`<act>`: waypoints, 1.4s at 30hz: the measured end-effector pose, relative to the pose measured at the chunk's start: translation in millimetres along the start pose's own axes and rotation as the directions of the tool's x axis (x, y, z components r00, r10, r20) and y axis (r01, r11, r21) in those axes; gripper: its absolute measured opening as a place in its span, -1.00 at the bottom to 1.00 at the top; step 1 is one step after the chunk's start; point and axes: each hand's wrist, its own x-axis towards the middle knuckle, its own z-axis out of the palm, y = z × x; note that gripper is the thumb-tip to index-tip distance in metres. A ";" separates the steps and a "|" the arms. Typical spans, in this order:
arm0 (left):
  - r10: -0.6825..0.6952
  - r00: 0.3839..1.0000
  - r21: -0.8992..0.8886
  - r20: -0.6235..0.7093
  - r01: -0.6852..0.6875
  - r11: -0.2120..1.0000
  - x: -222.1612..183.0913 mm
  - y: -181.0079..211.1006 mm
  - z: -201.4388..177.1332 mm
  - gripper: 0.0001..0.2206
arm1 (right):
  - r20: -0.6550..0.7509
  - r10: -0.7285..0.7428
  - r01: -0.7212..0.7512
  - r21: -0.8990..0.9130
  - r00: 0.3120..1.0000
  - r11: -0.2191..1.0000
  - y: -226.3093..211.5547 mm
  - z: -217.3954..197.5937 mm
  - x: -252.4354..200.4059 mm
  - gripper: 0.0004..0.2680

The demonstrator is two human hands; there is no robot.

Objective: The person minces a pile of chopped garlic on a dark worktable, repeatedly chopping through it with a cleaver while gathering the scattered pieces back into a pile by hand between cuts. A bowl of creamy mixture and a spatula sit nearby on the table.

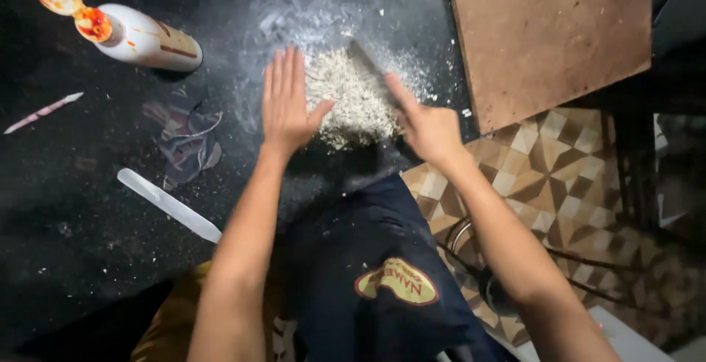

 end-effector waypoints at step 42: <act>0.492 0.811 -0.145 0.317 -0.471 0.870 121.3 114.3 51.5 -0.48 | -0.007 0.637 -0.556 0.480 0.771 0.679 65.0 6.2 -93.7 -0.63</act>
